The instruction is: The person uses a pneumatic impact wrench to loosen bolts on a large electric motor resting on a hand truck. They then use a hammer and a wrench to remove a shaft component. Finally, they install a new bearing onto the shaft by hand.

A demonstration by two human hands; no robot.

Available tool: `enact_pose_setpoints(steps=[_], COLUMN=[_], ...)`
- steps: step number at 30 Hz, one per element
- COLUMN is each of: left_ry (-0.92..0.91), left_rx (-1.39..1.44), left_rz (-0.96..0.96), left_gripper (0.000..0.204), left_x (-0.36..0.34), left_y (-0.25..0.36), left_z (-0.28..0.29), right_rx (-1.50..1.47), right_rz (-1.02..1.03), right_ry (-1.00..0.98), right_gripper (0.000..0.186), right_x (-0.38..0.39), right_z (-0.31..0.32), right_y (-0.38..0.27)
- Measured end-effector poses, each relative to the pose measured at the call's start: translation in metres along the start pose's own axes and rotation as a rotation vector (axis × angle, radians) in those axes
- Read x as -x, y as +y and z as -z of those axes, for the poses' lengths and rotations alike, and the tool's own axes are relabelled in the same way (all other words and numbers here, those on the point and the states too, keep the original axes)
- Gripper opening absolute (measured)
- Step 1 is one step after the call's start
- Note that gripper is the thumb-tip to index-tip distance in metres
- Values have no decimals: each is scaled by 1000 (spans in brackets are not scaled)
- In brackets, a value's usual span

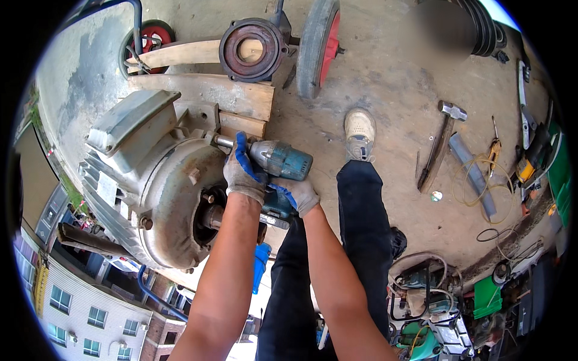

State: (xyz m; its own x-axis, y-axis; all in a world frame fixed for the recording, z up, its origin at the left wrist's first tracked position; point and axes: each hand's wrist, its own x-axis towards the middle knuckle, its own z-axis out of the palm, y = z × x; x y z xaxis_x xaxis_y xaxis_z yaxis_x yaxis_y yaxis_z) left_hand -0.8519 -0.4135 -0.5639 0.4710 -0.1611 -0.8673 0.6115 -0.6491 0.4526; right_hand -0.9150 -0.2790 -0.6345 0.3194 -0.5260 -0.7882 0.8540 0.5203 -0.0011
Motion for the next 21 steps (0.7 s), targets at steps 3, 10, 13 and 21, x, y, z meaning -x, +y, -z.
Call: enact_pose_setpoints(steps=[3, 10, 13, 21], left_ry=[-302, -146, -109, -130], left_rx=[207, 144, 98, 101], left_rz=[3, 11, 8, 13], left_gripper=[24, 25, 26, 28], left_x=[-7, -15, -14, -24], left_y=[-9, -3, -3, -5], left_z=[16, 6, 6, 10], right_rx=[-192, -3, -11, -74], right_rz=[-8, -152, -35, -101], right_ry=[-47, -51, -39, -34], right_gripper=[53, 40, 35, 40], right_x=[-8, 4, 6, -4], right_z=[11, -9, -10, 0], right_y=[-16, -32, -21, -20])
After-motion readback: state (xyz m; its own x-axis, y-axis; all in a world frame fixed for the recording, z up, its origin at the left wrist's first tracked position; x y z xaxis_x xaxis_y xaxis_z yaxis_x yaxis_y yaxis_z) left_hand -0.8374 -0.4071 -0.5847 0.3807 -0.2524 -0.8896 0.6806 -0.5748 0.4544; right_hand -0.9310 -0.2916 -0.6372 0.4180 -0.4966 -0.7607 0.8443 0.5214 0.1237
